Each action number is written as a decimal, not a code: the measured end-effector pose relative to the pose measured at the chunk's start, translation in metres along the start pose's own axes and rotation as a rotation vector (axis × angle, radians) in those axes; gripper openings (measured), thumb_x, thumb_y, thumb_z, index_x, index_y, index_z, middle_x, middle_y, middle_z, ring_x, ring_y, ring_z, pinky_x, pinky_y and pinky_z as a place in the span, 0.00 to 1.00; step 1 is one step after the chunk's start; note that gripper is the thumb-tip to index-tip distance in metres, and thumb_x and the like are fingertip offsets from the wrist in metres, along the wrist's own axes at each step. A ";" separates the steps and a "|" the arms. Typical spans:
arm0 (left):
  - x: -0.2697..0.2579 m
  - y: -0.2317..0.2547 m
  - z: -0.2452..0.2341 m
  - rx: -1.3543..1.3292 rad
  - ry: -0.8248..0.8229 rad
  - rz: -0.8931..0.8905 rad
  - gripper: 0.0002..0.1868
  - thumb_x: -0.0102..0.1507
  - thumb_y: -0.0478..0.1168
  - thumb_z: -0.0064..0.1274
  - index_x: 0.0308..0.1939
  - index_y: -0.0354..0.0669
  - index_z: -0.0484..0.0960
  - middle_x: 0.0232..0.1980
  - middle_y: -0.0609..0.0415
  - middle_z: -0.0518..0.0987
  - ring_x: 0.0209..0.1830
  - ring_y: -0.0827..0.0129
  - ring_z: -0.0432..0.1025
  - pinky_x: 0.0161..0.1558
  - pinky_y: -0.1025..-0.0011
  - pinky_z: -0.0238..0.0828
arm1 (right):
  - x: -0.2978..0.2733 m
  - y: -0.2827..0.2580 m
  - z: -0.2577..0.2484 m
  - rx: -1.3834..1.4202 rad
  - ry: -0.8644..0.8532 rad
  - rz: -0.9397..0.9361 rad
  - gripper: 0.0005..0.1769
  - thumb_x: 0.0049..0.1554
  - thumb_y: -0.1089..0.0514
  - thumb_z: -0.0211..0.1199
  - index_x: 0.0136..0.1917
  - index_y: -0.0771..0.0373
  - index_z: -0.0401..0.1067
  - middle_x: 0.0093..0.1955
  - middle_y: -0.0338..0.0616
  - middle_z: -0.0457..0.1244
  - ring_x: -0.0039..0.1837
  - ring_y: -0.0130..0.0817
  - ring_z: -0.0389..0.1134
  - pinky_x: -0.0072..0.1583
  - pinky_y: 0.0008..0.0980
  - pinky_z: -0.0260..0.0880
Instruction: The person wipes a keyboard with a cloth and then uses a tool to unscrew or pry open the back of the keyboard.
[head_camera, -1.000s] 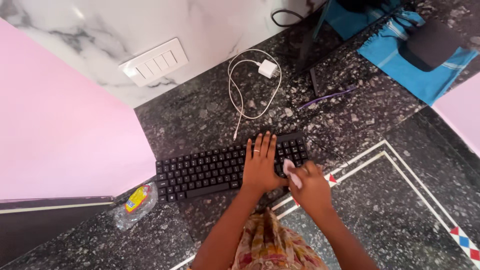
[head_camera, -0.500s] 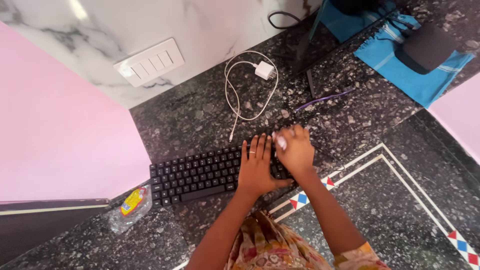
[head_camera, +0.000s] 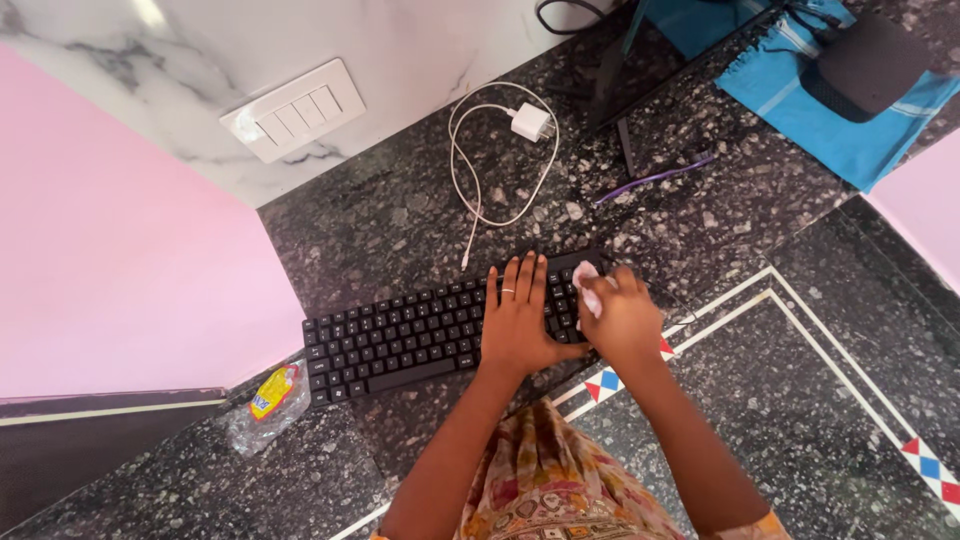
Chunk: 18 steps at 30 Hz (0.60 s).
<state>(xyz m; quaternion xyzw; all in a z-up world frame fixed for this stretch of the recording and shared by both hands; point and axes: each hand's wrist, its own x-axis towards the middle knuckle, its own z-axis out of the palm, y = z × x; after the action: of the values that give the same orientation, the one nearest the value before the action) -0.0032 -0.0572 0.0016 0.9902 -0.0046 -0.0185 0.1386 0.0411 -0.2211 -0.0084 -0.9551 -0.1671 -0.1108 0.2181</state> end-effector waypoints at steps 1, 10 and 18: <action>0.000 0.000 0.002 -0.002 -0.002 0.001 0.79 0.38 0.83 0.60 0.79 0.38 0.48 0.80 0.45 0.52 0.82 0.53 0.41 0.78 0.48 0.26 | -0.006 0.000 -0.004 -0.007 -0.036 0.014 0.11 0.52 0.55 0.67 0.50 0.51 0.81 0.52 0.46 0.65 0.54 0.50 0.69 0.46 0.46 0.73; -0.003 -0.002 0.006 -0.064 0.136 0.037 0.75 0.42 0.82 0.59 0.78 0.37 0.52 0.80 0.44 0.55 0.82 0.52 0.44 0.79 0.47 0.27 | -0.049 -0.004 -0.027 -0.001 -0.031 0.028 0.10 0.52 0.54 0.68 0.49 0.52 0.81 0.49 0.48 0.63 0.52 0.50 0.70 0.45 0.46 0.73; 0.000 0.001 -0.004 -0.006 -0.043 0.002 0.76 0.43 0.84 0.56 0.78 0.37 0.47 0.81 0.44 0.50 0.82 0.53 0.40 0.78 0.47 0.24 | -0.081 0.000 -0.034 0.044 0.017 0.018 0.12 0.51 0.56 0.70 0.50 0.52 0.80 0.48 0.45 0.63 0.51 0.48 0.70 0.43 0.44 0.72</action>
<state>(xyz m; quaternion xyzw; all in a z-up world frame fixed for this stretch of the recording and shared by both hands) -0.0029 -0.0569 0.0056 0.9891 -0.0086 -0.0399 0.1415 -0.0383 -0.2592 -0.0014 -0.9506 -0.1591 -0.1133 0.2415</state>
